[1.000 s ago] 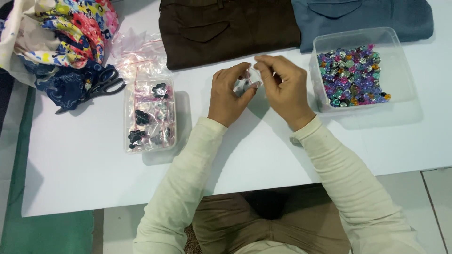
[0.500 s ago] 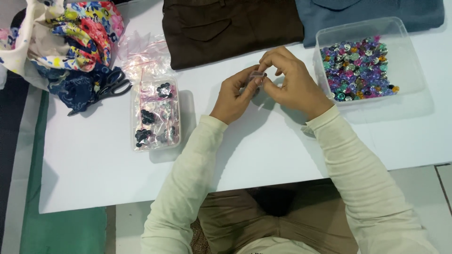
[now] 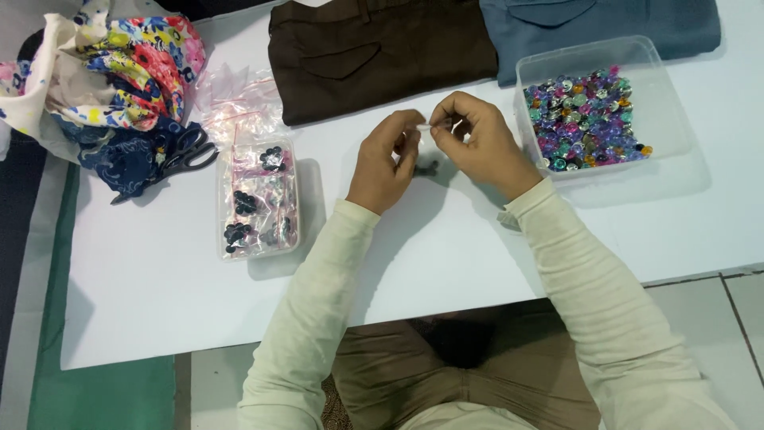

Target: Sorting and arranging small plastic buttons on a table

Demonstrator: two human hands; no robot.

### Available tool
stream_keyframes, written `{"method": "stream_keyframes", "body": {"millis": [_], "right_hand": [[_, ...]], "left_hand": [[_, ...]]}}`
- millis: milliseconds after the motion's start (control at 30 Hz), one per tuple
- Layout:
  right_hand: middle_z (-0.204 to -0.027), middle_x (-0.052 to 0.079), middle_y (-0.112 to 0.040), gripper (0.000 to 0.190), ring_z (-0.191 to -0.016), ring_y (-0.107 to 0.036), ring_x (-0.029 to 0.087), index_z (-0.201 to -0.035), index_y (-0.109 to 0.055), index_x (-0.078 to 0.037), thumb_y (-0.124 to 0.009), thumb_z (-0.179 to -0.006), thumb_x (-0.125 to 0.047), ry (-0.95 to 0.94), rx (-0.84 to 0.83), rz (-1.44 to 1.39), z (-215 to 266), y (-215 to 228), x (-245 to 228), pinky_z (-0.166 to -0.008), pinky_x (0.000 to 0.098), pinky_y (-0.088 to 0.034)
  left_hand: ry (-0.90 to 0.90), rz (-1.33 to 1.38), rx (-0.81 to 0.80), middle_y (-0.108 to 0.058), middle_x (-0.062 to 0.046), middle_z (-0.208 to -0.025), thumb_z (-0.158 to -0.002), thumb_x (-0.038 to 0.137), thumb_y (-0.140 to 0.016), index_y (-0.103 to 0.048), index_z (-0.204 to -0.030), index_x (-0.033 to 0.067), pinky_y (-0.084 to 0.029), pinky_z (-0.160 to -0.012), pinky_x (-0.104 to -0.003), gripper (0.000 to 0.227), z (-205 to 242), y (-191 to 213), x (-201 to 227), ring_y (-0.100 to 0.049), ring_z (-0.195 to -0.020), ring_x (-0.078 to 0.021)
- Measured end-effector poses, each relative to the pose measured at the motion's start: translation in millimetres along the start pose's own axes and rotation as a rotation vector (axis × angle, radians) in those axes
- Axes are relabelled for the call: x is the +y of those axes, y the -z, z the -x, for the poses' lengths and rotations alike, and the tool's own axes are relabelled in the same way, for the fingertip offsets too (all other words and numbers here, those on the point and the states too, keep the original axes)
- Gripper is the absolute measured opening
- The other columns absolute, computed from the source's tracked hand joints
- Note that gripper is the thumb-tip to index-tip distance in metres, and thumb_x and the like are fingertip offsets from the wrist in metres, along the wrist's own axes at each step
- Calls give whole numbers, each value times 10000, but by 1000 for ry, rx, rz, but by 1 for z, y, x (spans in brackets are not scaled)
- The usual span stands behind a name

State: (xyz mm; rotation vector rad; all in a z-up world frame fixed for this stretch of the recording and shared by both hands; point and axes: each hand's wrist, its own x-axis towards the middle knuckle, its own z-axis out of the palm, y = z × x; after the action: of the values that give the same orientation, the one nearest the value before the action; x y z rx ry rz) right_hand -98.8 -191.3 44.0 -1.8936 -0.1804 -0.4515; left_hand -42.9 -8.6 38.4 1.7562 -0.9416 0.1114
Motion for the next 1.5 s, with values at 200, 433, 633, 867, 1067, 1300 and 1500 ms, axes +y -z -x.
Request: {"method": "stream_keyframes", "body": {"millis": [200,433,633,867,1067,1300,1500], "right_hand": [[-880,68,-639,202,-816,-637,137,-1170,-647,2,-618,-980,64,-46,43,-134,-3,-13,15,-689,256,-531],[-914,119,-678,234,-825,-662,154,-1230,-631,19,-586,-1006,69,-74,26,-149,0,-23,19,-727,279,-571],[-900,111,-685,198,-797,-652,128,-1213,-640,17,-593,-1023,49,-100,27,-119,1,-25,24,-701,260,-566],[-912,136,-691,231,-779,-635,139,-1248,-641,9,-643,-1017,13,-92,15,-100,3,-24,21,-673,272,-549],[-882,134,-681,416,-723,-625,148,-1326,-600,-5,-686,-921,35,-142,-83,-64,6,-21,23,-632,265,-521],[-855,149,-718,357,-697,-631,157,-1298,-627,19,-599,-947,79,-159,-81,-35,6,-23,20,-607,263,-514],[-1005,214,-629,201,-911,-652,398,-1189,-657,21,-668,-991,-14,106,155,347,7,-14,13,-737,409,-553]], "left_hand": [[-12,-14,8,-670,-97,-881,-966,41,-682,-585,-1109,129,-543,-555,-342,194,0,-3,-11,-641,-596,-233],[54,-97,26,-695,-107,-925,-933,3,-707,-594,-1047,146,-571,-529,-360,215,2,-3,-19,-695,-626,-294],[67,-133,21,-673,-106,-922,-935,7,-706,-606,-999,110,-562,-499,-348,158,2,-4,-27,-712,-624,-280],[-9,-272,20,-597,-63,-898,-940,-33,-664,-601,-962,97,-609,-675,-376,146,1,-1,-23,-703,-803,-288],[54,-247,151,-544,-66,-906,-1010,86,-593,-584,-959,119,-554,-775,-420,61,0,3,-32,-632,-877,-302],[169,-219,12,-555,-101,-1038,-977,264,-699,-653,-942,114,-500,-883,-496,161,3,1,-26,-604,-986,-342],[286,-556,37,-592,-62,-1018,-950,213,-663,-690,-904,129,-475,-869,-487,100,6,3,-42,-602,-998,-316]]}}
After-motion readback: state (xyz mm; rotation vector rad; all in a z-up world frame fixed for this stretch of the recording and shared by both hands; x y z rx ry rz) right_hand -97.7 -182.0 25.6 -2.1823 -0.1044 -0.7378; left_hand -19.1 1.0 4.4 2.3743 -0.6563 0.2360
